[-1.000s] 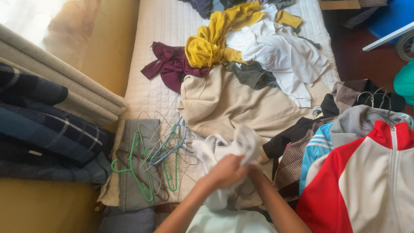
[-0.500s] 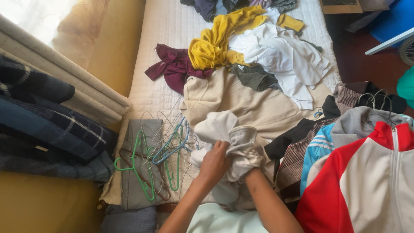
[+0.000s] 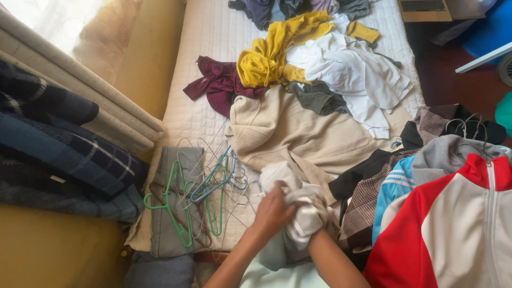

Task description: The person smooths and folds jackets and hoodies on a bed, zips up a jacket, separates wire clothes hangers, and inserts a hanger into a jacket.

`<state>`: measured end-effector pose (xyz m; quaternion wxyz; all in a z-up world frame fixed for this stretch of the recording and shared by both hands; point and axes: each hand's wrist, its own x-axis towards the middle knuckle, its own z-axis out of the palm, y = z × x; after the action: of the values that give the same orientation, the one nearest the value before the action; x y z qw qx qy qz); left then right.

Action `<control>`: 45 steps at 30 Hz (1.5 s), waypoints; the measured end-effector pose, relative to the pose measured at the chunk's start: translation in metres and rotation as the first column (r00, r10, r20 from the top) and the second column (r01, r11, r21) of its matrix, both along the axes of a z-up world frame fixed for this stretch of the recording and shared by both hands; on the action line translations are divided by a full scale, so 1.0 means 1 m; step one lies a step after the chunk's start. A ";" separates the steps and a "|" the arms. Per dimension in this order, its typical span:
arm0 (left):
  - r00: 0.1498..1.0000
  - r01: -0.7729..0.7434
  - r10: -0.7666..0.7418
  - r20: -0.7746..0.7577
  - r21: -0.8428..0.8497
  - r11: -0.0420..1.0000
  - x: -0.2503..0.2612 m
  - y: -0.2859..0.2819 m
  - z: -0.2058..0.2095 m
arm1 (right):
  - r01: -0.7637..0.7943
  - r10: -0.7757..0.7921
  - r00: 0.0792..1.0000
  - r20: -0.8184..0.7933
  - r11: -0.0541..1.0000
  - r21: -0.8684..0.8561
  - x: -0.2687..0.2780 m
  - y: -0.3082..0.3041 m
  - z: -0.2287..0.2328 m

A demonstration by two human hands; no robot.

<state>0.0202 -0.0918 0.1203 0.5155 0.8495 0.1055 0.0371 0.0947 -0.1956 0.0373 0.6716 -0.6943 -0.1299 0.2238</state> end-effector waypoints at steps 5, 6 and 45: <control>0.995 0.100 -0.097 -0.027 0.159 0.982 0.009 0.013 -0.015 | -0.044 0.045 0.999 0.011 0.997 -0.059 -0.013 -0.009 0.001; 0.990 0.131 -0.122 -0.067 0.156 0.979 0.013 0.016 -0.013 | -0.055 0.056 0.998 0.015 0.996 -0.072 -0.015 -0.011 0.001; 0.828 -0.423 0.518 -0.213 0.368 0.828 0.022 0.309 -0.182 | 0.350 -0.326 0.937 0.129 0.856 -0.380 0.047 -0.281 0.152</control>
<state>0.0427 0.2173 -0.0618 0.3299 0.8606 0.3849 0.0492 0.1421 -0.4765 0.1892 0.5412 -0.8342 0.0223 0.1033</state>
